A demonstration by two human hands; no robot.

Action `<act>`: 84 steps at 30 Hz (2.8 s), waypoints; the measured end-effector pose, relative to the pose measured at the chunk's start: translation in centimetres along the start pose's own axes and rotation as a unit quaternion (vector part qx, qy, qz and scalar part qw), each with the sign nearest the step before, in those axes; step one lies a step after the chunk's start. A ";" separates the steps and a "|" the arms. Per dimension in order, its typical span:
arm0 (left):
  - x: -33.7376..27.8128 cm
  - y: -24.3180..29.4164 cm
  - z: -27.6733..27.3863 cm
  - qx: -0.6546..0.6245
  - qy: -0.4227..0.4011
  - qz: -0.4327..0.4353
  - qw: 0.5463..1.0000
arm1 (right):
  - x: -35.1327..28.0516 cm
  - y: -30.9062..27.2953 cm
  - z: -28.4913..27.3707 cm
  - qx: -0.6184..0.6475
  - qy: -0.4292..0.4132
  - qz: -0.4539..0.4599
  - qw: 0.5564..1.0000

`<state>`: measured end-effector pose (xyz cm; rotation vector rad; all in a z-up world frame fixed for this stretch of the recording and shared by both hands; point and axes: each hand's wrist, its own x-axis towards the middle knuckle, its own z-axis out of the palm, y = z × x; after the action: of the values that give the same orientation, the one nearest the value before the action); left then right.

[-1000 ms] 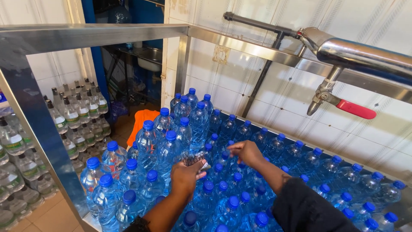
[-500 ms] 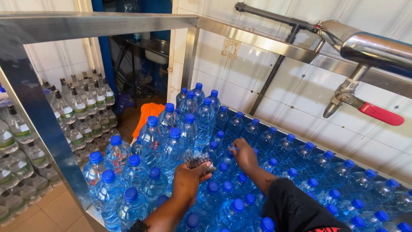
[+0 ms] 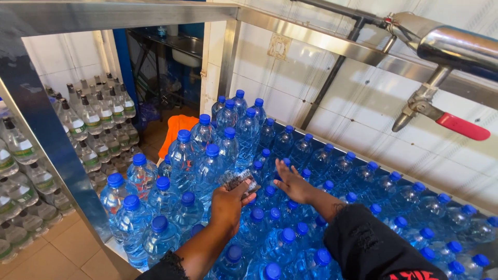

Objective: A person manually applies caps or seals to a large grid of blue water bottles arranged on a metal rack.

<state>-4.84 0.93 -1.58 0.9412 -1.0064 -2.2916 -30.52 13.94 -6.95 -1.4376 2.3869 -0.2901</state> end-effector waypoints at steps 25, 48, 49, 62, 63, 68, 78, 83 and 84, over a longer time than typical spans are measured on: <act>0.6 -0.5 0.0 0.047 -0.059 0.050 0.996 | -5.6 -12.3 -2.8 0.198 0.191 -0.075 0.958; 1.6 -0.3 0.0 0.081 0.029 0.033 0.996 | -5.4 -13.3 -4.3 0.389 0.183 0.016 0.903; 1.2 0.1 0.0 0.081 0.028 0.034 0.996 | -5.3 -13.1 -5.1 0.389 0.184 0.015 0.902; 0.0 0.8 -0.7 -0.003 0.005 -0.069 0.998 | 11.8 5.2 -2.5 0.110 0.284 0.113 0.946; 0.1 0.9 -0.8 -0.007 0.015 -0.096 0.995 | 13.1 6.1 -1.7 0.085 0.297 0.078 0.948; 3.0 -0.7 -2.6 -0.025 0.035 -0.142 0.989 | 13.3 4.1 -1.7 0.095 0.253 0.114 0.956; 3.6 -1.8 -3.5 -0.046 0.033 -0.136 0.989 | 14.4 6.8 -1.5 0.155 0.276 0.104 0.943; 3.8 -2.2 -3.9 -0.050 0.029 -0.132 0.990 | 17.1 6.4 0.3 0.132 0.333 0.063 0.931; 3.9 -2.3 -3.9 -0.053 0.033 -0.133 0.989 | 17.7 6.4 0.5 0.091 0.360 0.054 0.927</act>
<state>-4.87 -1.82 -6.85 1.1579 -0.7609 -2.4817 -43.16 1.27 -12.85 -1.2432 2.8672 -1.1515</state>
